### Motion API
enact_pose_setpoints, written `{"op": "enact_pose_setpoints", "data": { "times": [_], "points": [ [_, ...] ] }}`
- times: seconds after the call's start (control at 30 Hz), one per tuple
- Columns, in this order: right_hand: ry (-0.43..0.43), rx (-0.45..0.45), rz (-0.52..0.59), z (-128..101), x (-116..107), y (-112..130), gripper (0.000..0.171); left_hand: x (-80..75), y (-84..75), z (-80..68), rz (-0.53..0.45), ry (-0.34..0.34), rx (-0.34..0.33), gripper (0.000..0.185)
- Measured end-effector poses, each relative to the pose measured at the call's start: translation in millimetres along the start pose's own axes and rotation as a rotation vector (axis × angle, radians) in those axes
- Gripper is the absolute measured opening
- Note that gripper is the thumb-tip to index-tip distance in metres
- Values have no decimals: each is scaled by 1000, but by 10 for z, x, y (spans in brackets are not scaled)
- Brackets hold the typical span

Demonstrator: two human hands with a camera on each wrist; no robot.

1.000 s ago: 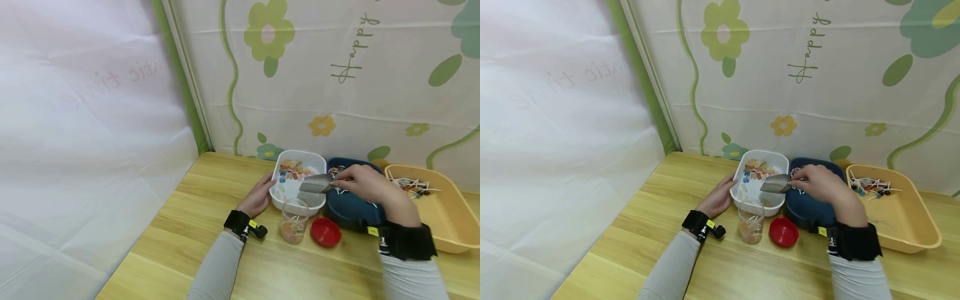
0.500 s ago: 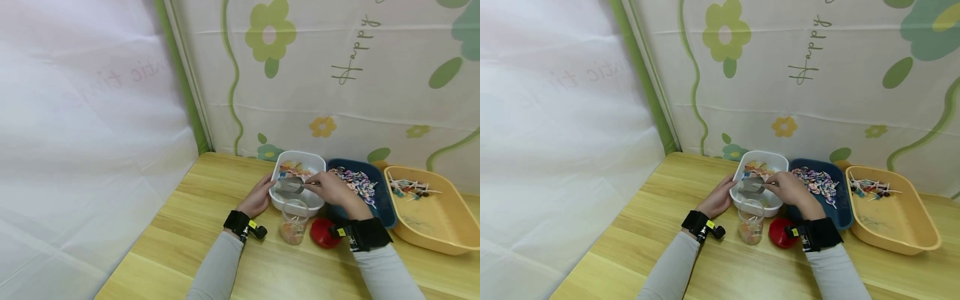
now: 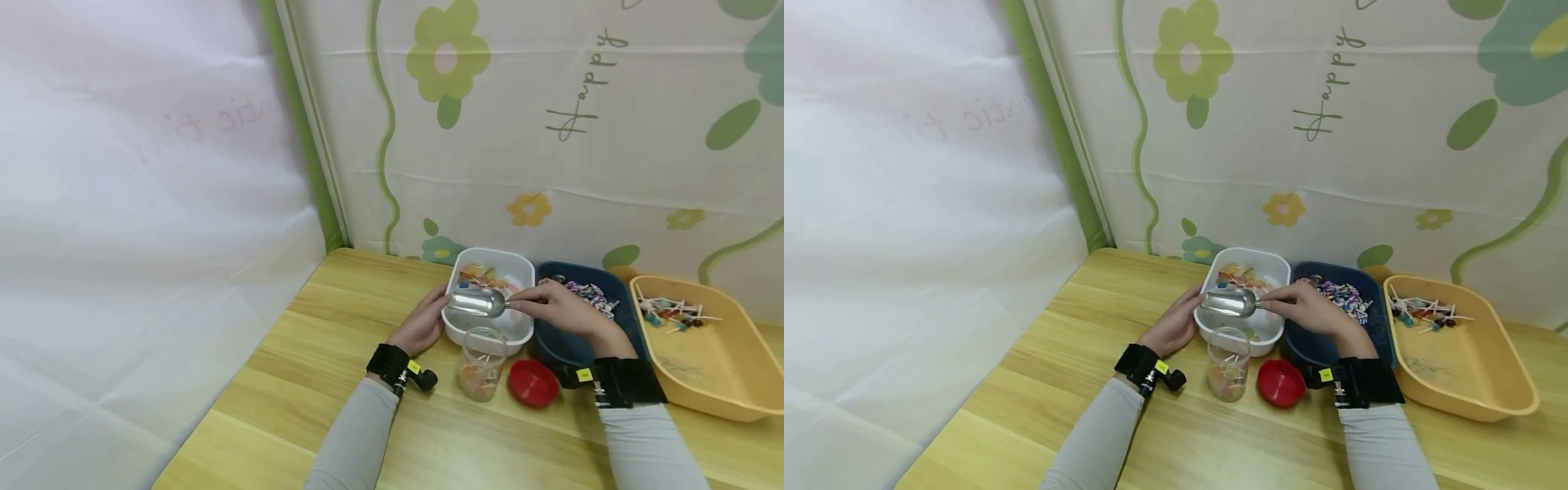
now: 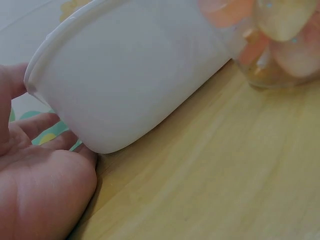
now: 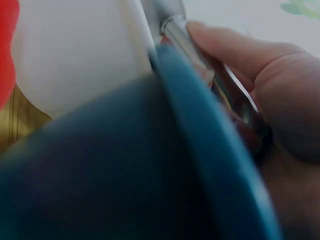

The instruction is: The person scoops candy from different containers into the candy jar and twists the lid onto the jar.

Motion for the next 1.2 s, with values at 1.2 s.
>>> {"op": "enact_pose_setpoints", "data": {
  "times": [1.2],
  "points": [
    [-221, 73, -155, -966, -817, 982, 28, 11, 0, -19, -20, -15, -28, 50]
  ]
}}
Point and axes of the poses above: each hand's wrist, its own z-axis towards the middle knuckle, its own x-axis out of the palm, y = z × x, the point moved 5 cm from there along z, towards the middle knuckle, and after that the axes turned 7 degrees about y, right-handed, at the moved point
